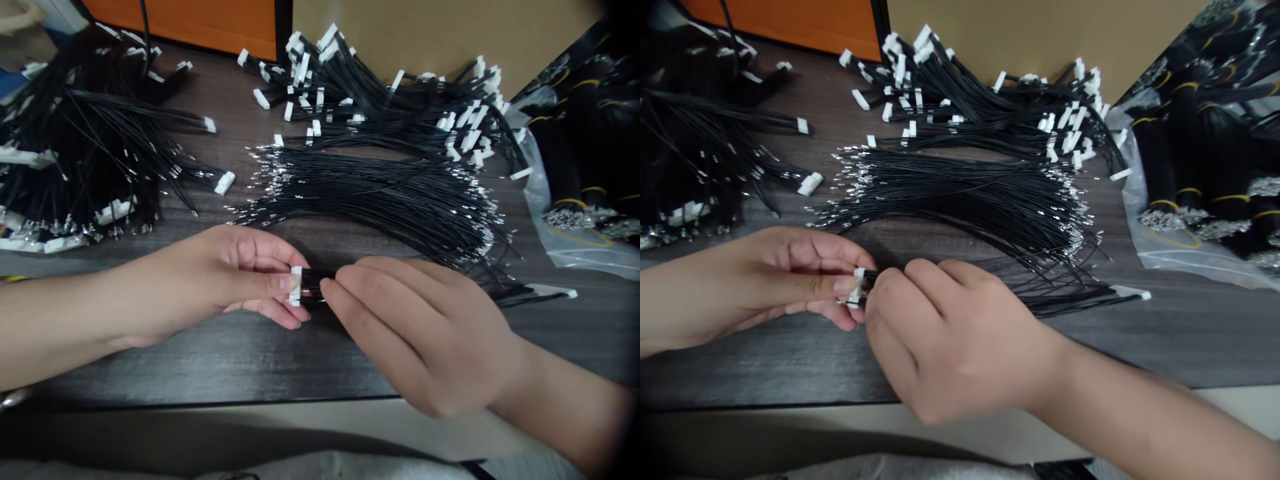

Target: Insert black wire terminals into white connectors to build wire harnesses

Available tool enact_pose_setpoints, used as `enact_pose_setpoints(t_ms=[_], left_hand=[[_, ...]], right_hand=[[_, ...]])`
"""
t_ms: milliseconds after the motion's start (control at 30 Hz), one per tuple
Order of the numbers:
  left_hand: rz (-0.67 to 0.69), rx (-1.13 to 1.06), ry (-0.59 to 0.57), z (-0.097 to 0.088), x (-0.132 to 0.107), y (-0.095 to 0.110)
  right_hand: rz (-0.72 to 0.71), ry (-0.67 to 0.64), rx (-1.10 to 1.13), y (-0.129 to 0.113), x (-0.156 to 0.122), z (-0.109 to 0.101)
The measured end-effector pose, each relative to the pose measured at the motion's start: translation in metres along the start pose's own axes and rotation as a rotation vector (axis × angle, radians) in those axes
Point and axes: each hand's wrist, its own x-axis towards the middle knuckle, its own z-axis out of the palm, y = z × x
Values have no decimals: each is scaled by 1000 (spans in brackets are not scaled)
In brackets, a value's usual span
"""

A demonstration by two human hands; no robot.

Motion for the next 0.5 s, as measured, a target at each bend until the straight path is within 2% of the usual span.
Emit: enact_pose_setpoints(t_ms=[67,200,267,500], left_hand=[[19,-5,6,0,0,0],[31,38,7,1,1,-1],[23,68,16,2,2,-1],[24,92,27,2,3,-5]], right_hand=[[78,15,29,-3,0,-4],[466,8,246,-6,2,-8],[601,-17,359,-6,4,-6],[702,-20,478,-4,11,9]])
